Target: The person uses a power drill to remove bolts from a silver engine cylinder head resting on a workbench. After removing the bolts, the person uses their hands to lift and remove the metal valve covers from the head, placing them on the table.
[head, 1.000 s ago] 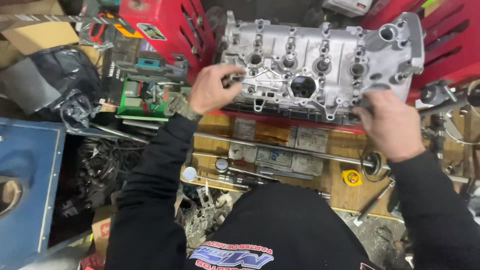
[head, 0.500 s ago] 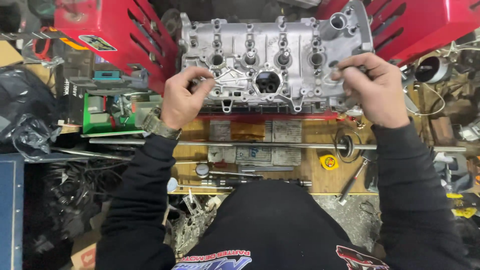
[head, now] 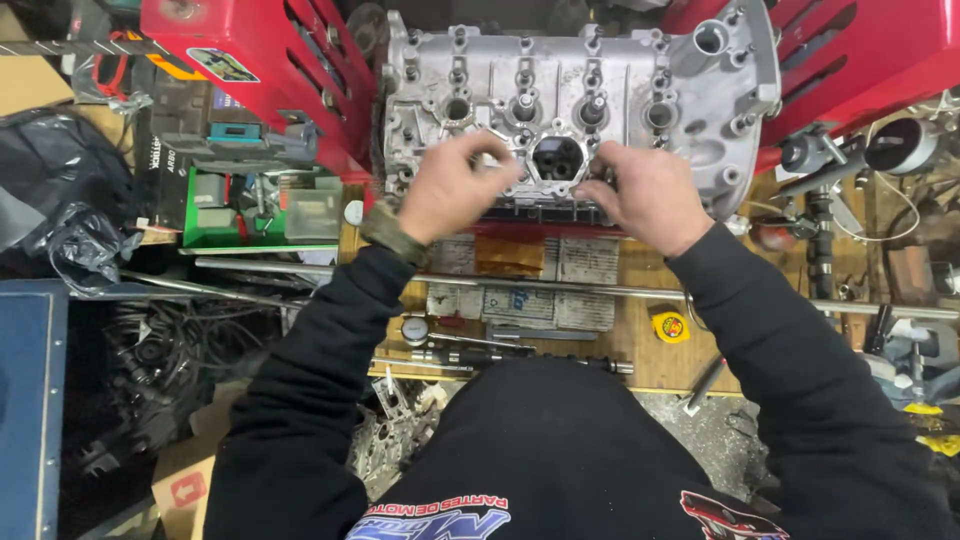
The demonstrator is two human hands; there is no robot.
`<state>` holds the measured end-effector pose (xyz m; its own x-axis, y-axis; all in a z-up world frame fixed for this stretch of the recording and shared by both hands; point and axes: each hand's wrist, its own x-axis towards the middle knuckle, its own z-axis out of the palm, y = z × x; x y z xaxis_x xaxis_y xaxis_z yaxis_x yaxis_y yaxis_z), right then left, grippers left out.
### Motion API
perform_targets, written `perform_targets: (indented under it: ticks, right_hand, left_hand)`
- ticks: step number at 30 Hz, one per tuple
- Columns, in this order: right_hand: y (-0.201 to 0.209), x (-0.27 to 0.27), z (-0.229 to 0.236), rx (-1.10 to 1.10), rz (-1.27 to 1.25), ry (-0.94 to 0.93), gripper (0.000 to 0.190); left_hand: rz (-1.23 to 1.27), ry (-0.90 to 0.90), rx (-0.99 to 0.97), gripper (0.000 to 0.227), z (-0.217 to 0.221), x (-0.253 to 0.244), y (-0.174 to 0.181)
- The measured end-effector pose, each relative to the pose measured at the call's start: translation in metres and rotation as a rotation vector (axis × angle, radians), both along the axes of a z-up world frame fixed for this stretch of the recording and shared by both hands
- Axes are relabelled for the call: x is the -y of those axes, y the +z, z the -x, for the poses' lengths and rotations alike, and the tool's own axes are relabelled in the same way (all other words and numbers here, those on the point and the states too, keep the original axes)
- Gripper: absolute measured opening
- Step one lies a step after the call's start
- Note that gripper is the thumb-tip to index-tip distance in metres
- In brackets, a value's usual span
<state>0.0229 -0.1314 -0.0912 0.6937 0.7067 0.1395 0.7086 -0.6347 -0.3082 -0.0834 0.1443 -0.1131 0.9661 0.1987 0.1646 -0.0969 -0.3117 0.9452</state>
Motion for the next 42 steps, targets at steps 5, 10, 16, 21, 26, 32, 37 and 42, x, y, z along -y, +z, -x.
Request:
perform_targets:
  ticks: [5,10,16,21,26,32,37,42]
  right_hand:
    - [0.015,0.002,-0.005,-0.142,-0.222,0.054,0.020]
    - [0.006,0.012,-0.026,-0.873,-0.952,-0.136,0.016]
    - [0.009,-0.002,-0.041,-1.434,-1.434,-0.127,0.025]
    - [0.016,-0.018,-0.036,-1.212,-1.061,-0.235,0.019]
    - [-0.018,-0.017,-0.043,0.282,0.000,-0.042,0.039]
    - [-0.004,-0.014,-0.037,0.182,-0.244,0.070,0.017]
    - [0.022,0.007,-0.033,-0.487,-0.922,-0.076,0.010]
    - [0.037,0.019,-0.028,-1.304,-1.612,0.055,0.024]
  left_hand:
    - [-0.865,-0.028,-0.096,0.021,-0.004,0.025,-0.006]
    - [-0.691,-0.002,-0.169,0.023,-0.015,0.020,-0.016]
    - [0.295,-0.088,0.029,0.016,-0.022,0.017,0.027]
    - [1.301,-0.292,0.124,0.017,-0.038,0.006,0.025]
    - [1.244,-0.174,-0.098,0.034,-0.044,0.001,0.029]
    - [-0.674,0.225,-0.074,0.036,-0.050,0.021,0.005]
    - [-0.749,0.259,-0.052,0.039,-0.050,0.030,-0.008]
    - [-0.736,0.269,0.215,0.023,-0.053,0.036,0.005]
